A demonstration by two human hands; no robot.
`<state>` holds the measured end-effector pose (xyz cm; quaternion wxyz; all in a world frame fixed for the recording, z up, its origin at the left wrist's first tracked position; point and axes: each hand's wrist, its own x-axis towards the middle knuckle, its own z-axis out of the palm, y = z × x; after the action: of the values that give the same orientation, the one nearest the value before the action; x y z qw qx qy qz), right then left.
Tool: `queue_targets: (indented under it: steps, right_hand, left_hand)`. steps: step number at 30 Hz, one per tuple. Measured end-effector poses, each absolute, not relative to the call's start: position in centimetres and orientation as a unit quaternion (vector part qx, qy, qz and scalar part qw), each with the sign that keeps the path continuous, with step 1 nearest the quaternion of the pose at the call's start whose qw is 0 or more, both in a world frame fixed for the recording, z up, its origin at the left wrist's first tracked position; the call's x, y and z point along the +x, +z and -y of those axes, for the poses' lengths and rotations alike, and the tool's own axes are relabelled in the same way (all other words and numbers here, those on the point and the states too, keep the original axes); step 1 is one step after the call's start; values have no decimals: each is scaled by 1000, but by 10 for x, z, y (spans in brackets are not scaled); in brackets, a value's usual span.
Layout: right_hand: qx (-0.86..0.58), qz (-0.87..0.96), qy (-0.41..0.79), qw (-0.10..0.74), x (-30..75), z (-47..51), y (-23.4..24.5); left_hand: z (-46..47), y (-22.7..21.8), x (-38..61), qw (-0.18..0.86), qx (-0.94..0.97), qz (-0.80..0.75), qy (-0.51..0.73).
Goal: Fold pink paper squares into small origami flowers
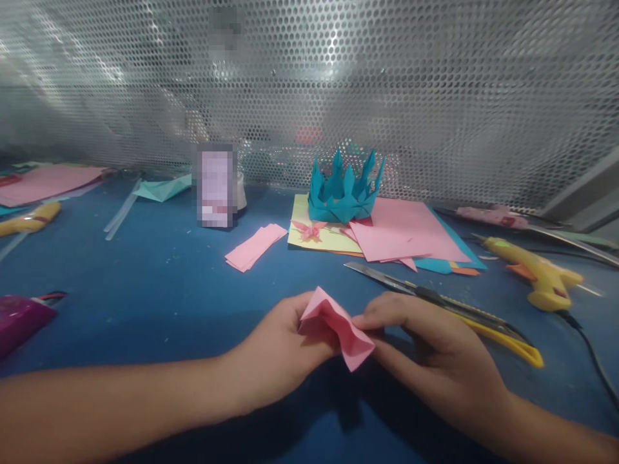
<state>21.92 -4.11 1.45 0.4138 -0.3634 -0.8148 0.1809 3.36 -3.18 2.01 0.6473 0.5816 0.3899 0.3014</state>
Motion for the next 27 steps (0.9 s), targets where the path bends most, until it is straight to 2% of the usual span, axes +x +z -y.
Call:
queue_targets:
  steps: [8, 17, 27]
  right_hand:
    - [-401, 812, 149, 398, 222, 42, 11]
    - [-325, 868, 58, 370, 225, 40, 10]
    - [-314, 879, 77, 351, 228, 37, 12]
  left_hand:
    - [32, 19, 39, 658, 544, -438, 282]
    - [29, 19, 36, 700, 513, -433, 243]
    - [26, 15, 33, 734, 467, -425, 249]
